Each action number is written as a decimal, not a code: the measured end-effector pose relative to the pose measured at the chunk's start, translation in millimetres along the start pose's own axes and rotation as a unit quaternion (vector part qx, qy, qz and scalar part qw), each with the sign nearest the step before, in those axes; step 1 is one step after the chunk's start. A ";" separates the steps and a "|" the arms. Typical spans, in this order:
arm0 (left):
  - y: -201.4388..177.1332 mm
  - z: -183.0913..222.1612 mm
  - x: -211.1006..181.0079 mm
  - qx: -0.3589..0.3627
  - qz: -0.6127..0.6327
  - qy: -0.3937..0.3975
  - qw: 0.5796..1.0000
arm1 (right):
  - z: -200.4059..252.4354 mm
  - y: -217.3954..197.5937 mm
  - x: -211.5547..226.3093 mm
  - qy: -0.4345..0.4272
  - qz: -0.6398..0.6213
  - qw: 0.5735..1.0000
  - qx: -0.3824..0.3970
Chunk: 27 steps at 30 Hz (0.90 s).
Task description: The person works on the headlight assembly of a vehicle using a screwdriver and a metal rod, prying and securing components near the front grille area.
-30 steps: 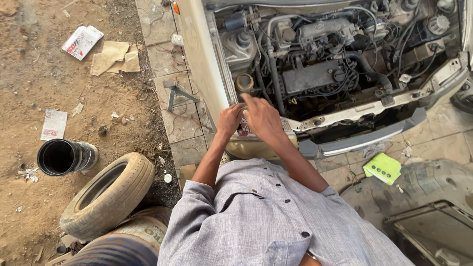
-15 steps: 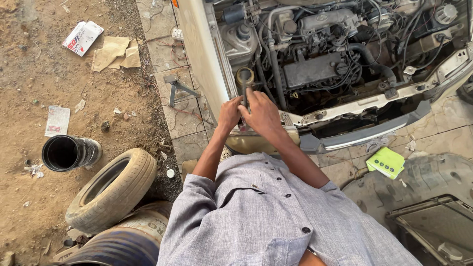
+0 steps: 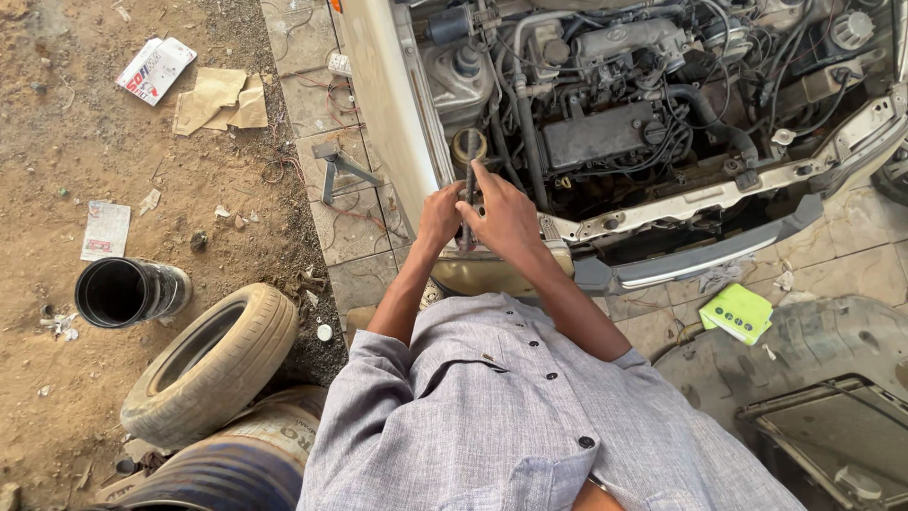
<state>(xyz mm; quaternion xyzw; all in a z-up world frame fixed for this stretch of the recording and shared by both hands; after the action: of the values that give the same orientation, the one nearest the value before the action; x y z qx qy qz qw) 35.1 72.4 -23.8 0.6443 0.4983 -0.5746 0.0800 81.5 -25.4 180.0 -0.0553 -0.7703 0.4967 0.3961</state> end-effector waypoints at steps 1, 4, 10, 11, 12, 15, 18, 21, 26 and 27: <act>3.4 1.2 2.3 0.001 -0.003 0.001 1.000 | 2.9 2.3 -4.4 -0.003 -0.002 1.000 -0.009; 20.4 4.6 11.0 0.047 -0.021 -0.008 0.999 | 7.6 8.8 -14.0 -0.053 0.008 0.998 -0.033; 7.5 5.3 -10.1 0.048 0.017 0.015 0.999 | 10.8 0.0 -7.0 -0.171 0.047 0.976 -0.124; 8.3 4.5 -17.0 0.054 0.014 0.028 0.998 | 13.6 -5.1 -3.9 -0.153 0.038 0.976 -0.153; 8.4 3.2 -21.7 0.058 0.010 0.040 0.997 | 14.4 -9.7 0.0 -0.137 0.027 0.974 -0.180; 6.7 4.7 -24.0 0.039 0.019 0.027 0.999 | 10.9 -16.3 0.4 -0.084 -0.008 0.982 -0.171; 12.2 10.1 -15.4 0.026 0.014 0.011 1.000 | 7.6 8.9 -22.2 0.083 0.008 0.996 0.032; 17.8 9.2 3.2 0.024 -0.038 0.009 0.999 | 13.3 13.3 -17.4 -0.018 0.017 0.999 0.034; 9.4 12.3 1.0 0.032 -0.040 0.016 0.999 | 17.3 9.9 -5.2 -0.244 0.034 0.969 0.010; 8.6 12.0 0.5 0.041 -0.041 -0.002 0.998 | 18.0 9.4 -4.1 -0.258 0.034 0.965 0.004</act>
<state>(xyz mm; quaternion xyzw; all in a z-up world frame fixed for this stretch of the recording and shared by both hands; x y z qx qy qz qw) 33.4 60.4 -32.2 0.6246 0.5000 -0.5991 0.0307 69.4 -35.6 166.7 0.0508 -0.8421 0.5103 0.1669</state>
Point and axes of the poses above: each hand's wrist, its own z-axis away from the middle knuckle, its own y-axis out of the palm, x = y × z, the point moved 6 cm from there along -z, towards the middle knuckle, and after that the axes turned 13 degrees about -x, right-handed, at the moved point
